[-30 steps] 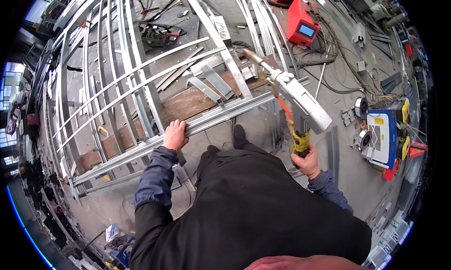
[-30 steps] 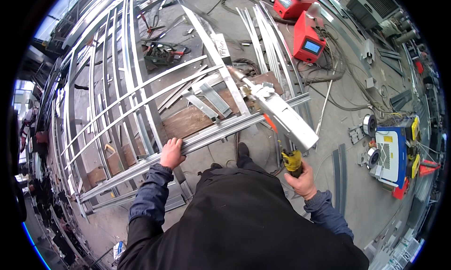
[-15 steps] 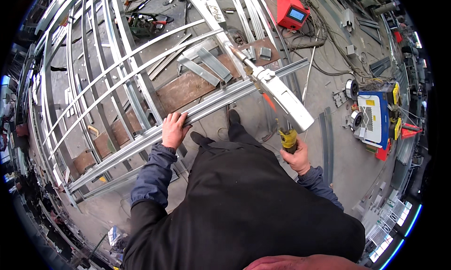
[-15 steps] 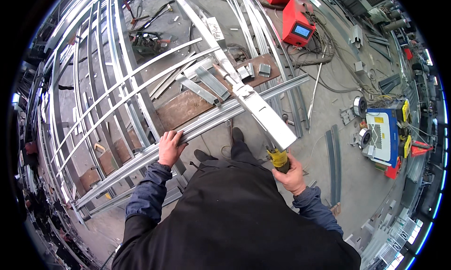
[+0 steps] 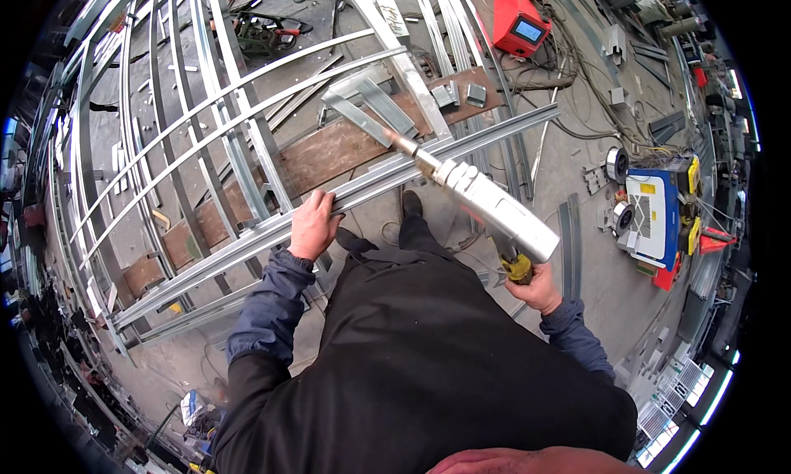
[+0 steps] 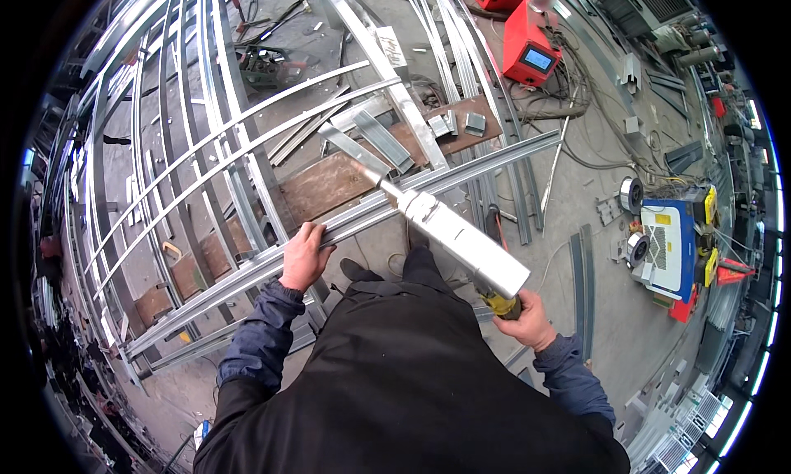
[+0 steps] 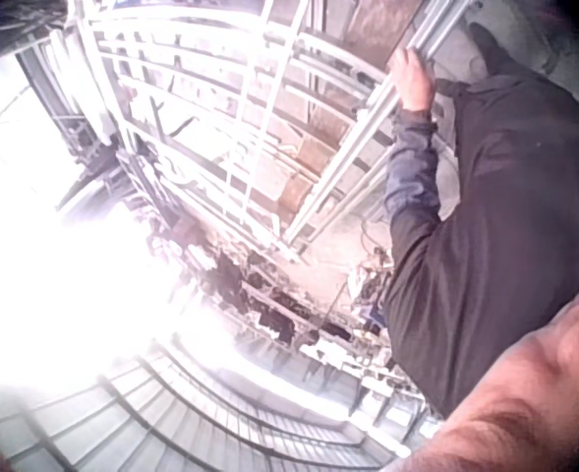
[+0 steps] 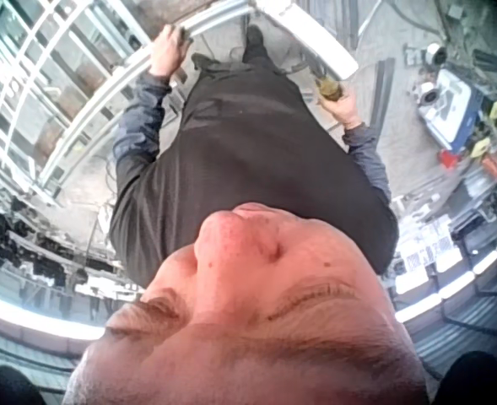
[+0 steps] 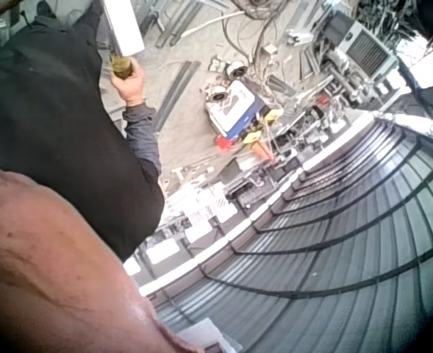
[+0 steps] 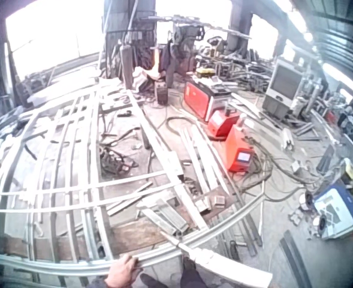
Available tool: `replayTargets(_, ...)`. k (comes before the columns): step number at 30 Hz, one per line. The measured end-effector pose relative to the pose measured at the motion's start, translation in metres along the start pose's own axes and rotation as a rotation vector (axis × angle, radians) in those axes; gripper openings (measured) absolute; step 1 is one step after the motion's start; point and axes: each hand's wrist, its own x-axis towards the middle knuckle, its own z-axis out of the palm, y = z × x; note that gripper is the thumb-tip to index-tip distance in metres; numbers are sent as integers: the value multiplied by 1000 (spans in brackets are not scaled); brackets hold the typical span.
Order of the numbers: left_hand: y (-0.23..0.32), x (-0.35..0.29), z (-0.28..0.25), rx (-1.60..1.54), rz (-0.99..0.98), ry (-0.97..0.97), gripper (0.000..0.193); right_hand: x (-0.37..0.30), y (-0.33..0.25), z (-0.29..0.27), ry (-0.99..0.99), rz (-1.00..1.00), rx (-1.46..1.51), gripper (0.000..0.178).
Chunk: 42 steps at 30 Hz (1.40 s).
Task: The person welds metal frame components using a handheld welding torch, joining metal bars together in a workshop setting. The person positions the metal pieces, applies welds, and occasionally adjusts the frame structure.
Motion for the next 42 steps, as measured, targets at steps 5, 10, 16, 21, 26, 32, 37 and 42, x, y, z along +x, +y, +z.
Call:
replayTargets(5, 12, 10, -44, -86, -22, 19, 53, -13, 0, -31, -164, 115, -136, 48)
replayTargets(10, 29, 27, -103, -99, -25, 97, 50, -13, 8, -33, -231, 172, -288, 46)
replayTargets(16, 33, 34, -146, -57, -35, 131, 57, -6, 39, -18, -183, 171, -268, 47)
replayTargets(21, 19, 33, -155, -262, -127, 180, 111, 16, 42, -13, -10, 196, -188, 44)
replayTargets(26, 25, 42, -169, -214, -105, 99, 118, 102, 32, -16, 264, -37, -278, 44)
replayTargets(32, 30, 31, -156, -137, -112, 67, 117, 267, 9, -29, 380, 132, -138, 41)
replayTargets(37, 38, 32, -140, -103, -116, -36, 120, 447, 83, -76, 240, 39, 230, 35)
replayTargets(42, 48, 34, -118, -6, -41, -66, 114, 539, 55, -68, 67, 105, 345, 31)
